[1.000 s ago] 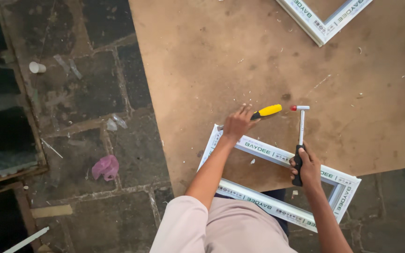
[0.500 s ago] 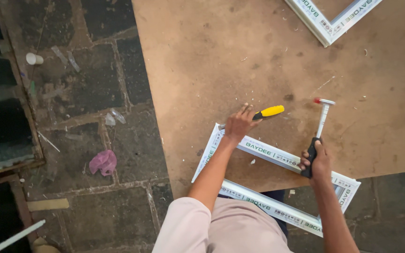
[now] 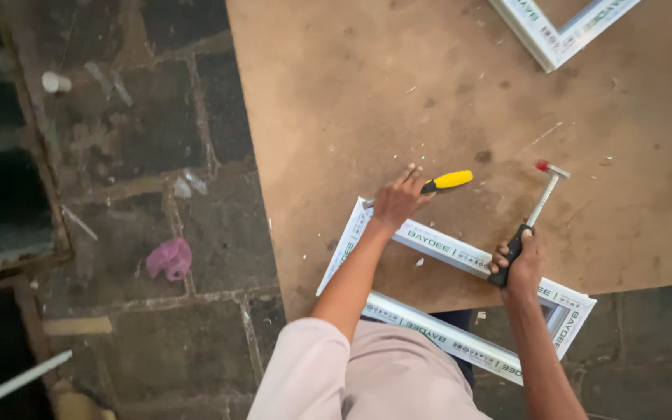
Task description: The person assembles white window frames on a workbench. They use a hammer and a chisel to tap and pry the frame corners together, then remove protective film from the assembled frames.
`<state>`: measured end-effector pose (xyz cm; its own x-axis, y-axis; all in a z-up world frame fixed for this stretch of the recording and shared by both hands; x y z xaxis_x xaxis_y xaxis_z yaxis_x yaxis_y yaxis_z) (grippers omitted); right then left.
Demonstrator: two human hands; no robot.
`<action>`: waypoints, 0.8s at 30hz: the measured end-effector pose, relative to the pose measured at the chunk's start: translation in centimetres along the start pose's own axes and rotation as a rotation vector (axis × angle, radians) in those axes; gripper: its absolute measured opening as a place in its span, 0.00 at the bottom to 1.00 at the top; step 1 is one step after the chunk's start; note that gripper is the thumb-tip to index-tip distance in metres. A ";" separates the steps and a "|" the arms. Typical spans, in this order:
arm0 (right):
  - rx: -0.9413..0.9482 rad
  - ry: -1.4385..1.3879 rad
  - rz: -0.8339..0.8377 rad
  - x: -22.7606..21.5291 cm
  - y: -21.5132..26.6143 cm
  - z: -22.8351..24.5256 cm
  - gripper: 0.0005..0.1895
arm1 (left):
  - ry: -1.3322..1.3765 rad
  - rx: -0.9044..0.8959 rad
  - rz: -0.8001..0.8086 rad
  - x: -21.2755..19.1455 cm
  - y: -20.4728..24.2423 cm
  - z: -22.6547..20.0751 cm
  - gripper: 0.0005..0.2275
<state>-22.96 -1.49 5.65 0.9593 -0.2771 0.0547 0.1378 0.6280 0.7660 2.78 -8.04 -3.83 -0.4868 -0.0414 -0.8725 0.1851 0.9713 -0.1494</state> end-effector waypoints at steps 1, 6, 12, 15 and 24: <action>-0.018 -0.095 -0.008 -0.1 0.2 -0.2 0.14 | -0.013 -0.001 -0.040 -0.3 0.7 0.0 0.20; -0.062 -0.027 -0.056 0.6 0.7 0.8 0.14 | -0.032 0.053 -0.096 -1.1 -0.4 -0.3 0.20; -0.080 -0.027 -0.093 1.3 1.7 0.2 0.12 | 0.014 0.029 -0.073 0.3 -0.7 0.2 0.20; 0.031 0.164 -0.042 1.7 2.3 -2.8 0.13 | -0.019 0.056 -0.125 0.5 2.3 0.3 0.23; -0.050 -0.050 -0.073 1.1 1.8 -2.0 0.17 | 0.019 -0.046 -0.004 0.9 0.1 0.8 0.31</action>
<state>-21.16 0.81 5.79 0.9330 -0.3584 0.0323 0.2203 0.6398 0.7363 3.04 -8.13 -4.97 -0.5035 -0.0414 -0.8630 0.1436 0.9810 -0.1308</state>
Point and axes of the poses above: each hand's wrist, its own y-axis away from the middle knuckle, its own x-axis out of the palm, z = x × y, the point moved 7 cm from there along -y, towards the middle knuckle, and after that the axes turned 3 degrees about x, right-handed, at the moved point
